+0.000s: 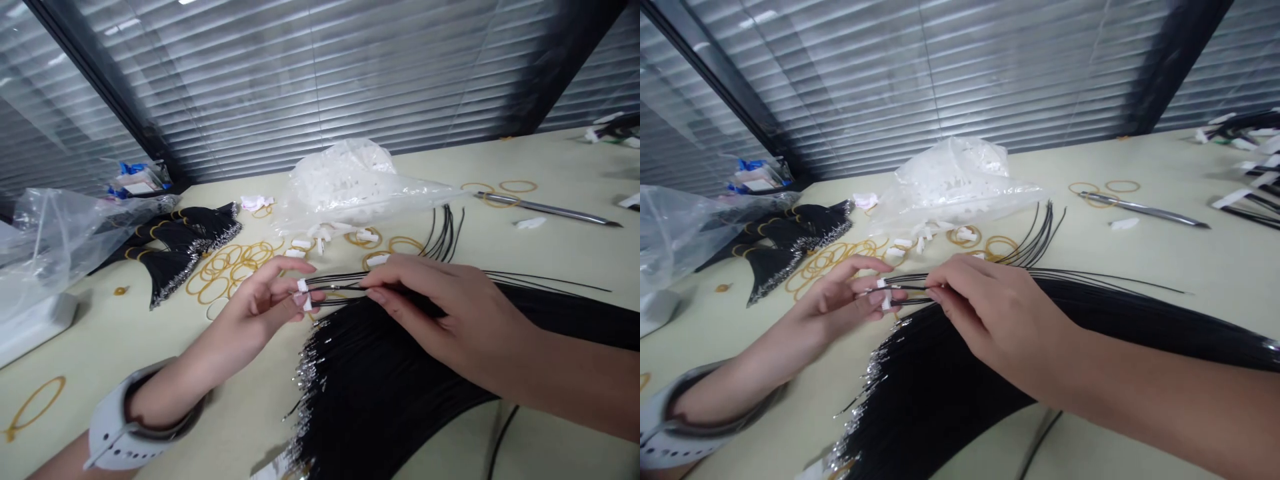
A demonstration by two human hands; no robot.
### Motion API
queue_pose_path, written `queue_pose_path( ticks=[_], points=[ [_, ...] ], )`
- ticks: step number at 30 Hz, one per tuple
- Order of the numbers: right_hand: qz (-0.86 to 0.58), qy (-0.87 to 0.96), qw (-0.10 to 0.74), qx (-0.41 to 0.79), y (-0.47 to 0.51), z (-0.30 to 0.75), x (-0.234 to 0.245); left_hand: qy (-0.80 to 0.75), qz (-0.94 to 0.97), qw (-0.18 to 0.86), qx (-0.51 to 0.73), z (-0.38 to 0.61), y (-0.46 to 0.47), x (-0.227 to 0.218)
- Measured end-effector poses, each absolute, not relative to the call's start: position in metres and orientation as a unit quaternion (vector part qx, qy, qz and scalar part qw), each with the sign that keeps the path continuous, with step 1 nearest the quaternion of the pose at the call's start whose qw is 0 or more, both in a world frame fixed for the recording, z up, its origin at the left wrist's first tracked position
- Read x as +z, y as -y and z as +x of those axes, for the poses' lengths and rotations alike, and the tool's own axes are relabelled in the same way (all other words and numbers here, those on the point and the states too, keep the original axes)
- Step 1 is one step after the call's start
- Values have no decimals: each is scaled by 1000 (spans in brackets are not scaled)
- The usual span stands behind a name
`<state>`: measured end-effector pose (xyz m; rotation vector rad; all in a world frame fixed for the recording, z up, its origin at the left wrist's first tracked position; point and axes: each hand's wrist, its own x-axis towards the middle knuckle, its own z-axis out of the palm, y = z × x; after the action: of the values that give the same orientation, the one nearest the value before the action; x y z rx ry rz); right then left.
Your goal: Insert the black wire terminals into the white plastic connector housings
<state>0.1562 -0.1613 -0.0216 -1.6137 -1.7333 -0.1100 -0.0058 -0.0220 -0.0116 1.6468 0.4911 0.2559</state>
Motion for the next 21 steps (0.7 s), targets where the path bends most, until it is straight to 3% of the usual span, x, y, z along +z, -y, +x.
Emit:
queue_pose_path(
  ticks=[6,10,16,21],
  points=[
    [-656,651,380,28,160,156,-15,-239,779,573,91,-8,28,-14],
    [-657,657,367,36,160,155,-15,-221,783,574,93,-8,33,-16],
    [-642,674,364,34,158,155,-19,-208,837,496,99,-6,34,-14],
    [-649,675,349,42,158,155,-19,-199,824,524,89,-7,36,-14]
  ],
)
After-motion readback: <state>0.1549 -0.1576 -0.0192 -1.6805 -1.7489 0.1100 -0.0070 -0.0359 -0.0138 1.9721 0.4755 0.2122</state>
